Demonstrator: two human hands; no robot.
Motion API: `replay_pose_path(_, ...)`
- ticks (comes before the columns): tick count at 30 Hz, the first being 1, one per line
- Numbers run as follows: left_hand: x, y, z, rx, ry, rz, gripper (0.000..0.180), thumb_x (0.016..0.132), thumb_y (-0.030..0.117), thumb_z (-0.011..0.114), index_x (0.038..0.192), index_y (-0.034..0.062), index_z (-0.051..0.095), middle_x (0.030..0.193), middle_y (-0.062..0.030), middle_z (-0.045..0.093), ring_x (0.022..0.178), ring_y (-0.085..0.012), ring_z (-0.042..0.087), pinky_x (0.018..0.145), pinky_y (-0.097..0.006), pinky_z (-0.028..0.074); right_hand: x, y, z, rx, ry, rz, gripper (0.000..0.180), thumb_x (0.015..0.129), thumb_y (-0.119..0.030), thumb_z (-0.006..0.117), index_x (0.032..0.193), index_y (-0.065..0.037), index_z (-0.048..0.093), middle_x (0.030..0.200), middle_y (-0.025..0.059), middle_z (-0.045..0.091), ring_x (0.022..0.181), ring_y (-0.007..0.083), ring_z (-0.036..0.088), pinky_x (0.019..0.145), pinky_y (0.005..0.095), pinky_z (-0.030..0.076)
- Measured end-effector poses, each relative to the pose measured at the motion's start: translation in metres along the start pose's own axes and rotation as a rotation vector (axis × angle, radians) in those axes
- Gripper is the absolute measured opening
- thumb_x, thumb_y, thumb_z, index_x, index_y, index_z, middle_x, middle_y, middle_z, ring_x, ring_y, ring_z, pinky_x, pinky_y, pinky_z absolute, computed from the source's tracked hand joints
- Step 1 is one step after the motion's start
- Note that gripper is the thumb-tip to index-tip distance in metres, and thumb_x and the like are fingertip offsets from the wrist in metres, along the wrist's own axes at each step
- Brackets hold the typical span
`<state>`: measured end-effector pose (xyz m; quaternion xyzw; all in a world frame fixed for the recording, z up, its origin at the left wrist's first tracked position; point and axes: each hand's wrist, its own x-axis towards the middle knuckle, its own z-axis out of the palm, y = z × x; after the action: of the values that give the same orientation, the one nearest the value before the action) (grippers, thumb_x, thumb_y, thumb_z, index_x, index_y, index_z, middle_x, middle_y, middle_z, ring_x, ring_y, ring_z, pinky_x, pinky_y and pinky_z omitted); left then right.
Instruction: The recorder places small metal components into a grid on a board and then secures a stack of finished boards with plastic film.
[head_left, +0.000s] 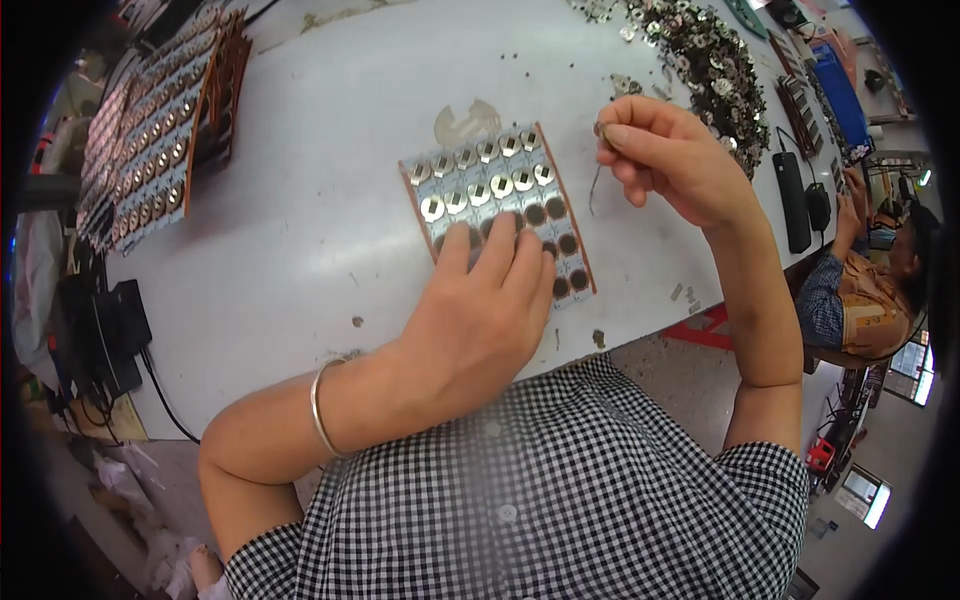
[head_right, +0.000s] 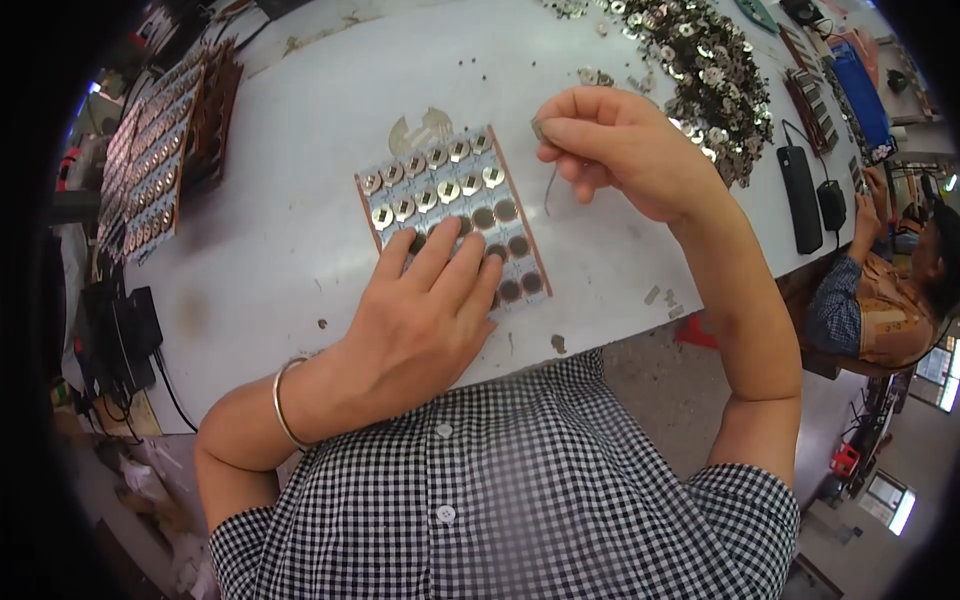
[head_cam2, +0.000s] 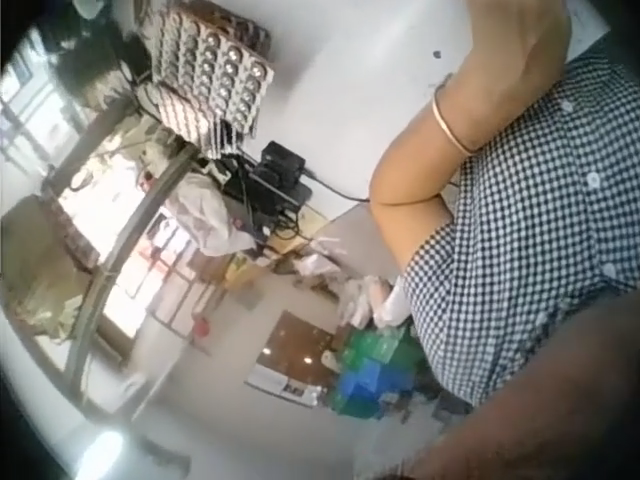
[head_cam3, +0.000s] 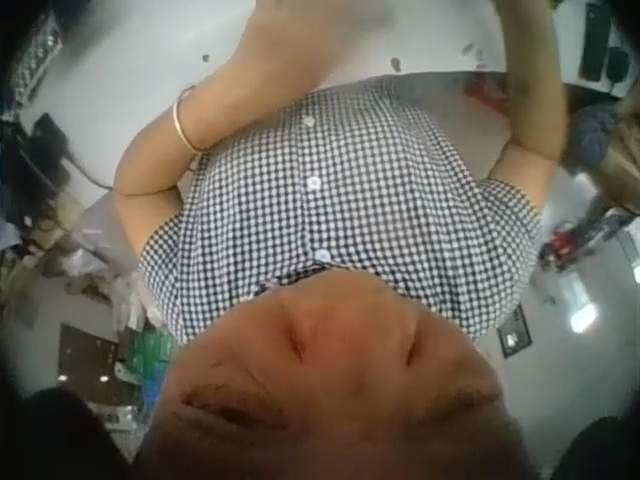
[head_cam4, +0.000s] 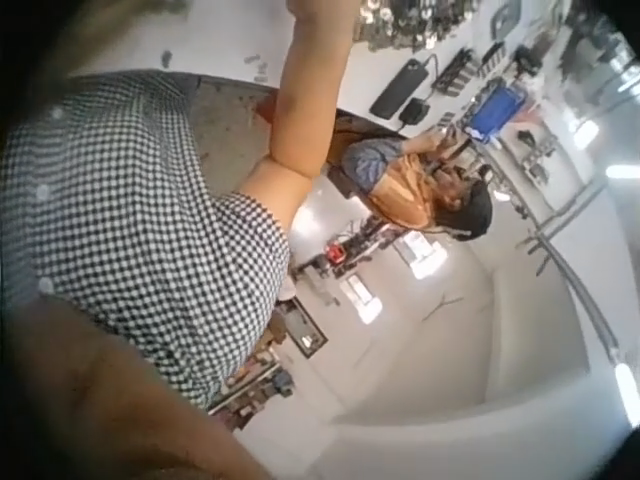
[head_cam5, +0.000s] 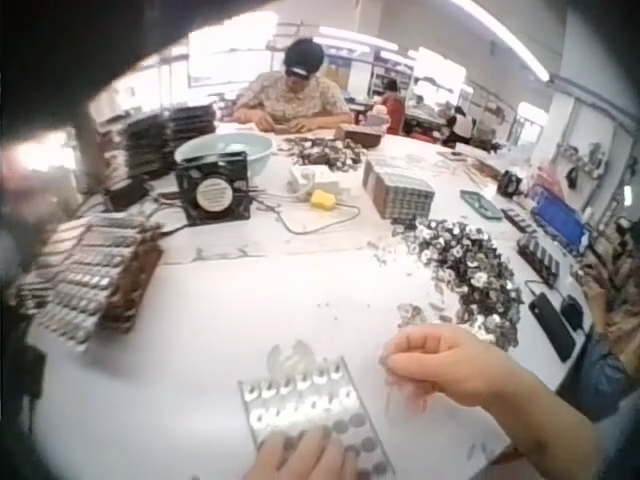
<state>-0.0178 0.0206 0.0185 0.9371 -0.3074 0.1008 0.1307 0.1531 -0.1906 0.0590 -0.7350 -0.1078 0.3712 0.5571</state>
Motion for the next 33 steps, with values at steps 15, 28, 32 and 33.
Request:
replay_pose_path(15,-0.001,0.005,0.002,0.026,0.010,-0.007,0.054,0.076,0.022,0.079,0.121,-0.0063,0.066,0.125,-0.0225,0.061,0.124,-0.0391,0.057,0.101,-0.054,0.045,-0.011,0.021,0.042,-0.468,0.046,-0.110,0.010,0.098,-0.006,0.065,0.107,-0.001,0.067,0.080,-0.0071,0.058,0.071,0.0011,0.049,0.064,0.0175,0.041)
replay_pose_path(28,-0.001,0.004,0.006,0.020,0.032,-0.020,0.054,0.074,0.021,0.080,0.119,-0.0073,0.067,0.125,-0.0233,0.062,0.123,-0.0393,0.057,0.101,-0.054,0.046,-0.022,0.034,0.058,-0.513,0.182,-0.263,0.011,0.096,-0.002,0.068,0.106,0.001,0.066,0.087,-0.0007,0.068,0.073,0.0034,0.061,0.066,0.0210,0.051)
replay_pose_path(32,-0.001,0.005,0.006,0.023,0.029,-0.020,0.055,0.074,0.021,0.080,0.119,-0.0072,0.067,0.125,-0.0235,0.062,0.124,-0.0394,0.057,0.101,-0.054,0.046,-0.021,0.050,0.059,-0.593,0.260,-0.488,0.015,0.095,-0.002,0.069,0.110,0.000,0.068,0.089,0.0012,0.068,0.073,0.0048,0.062,0.066,0.0211,0.051)
replay_pose_path(33,0.000,0.005,0.006,0.023,0.032,-0.019,0.055,0.074,0.021,0.080,0.119,-0.0073,0.067,0.125,-0.0235,0.062,0.124,-0.0393,0.057,0.101,-0.054,0.046,-0.022,0.051,0.059,-0.617,0.308,-0.475,0.016,0.094,-0.001,0.070,0.110,0.000,0.070,0.089,0.0022,0.068,0.073,0.0057,0.063,0.065,0.0214,0.052)
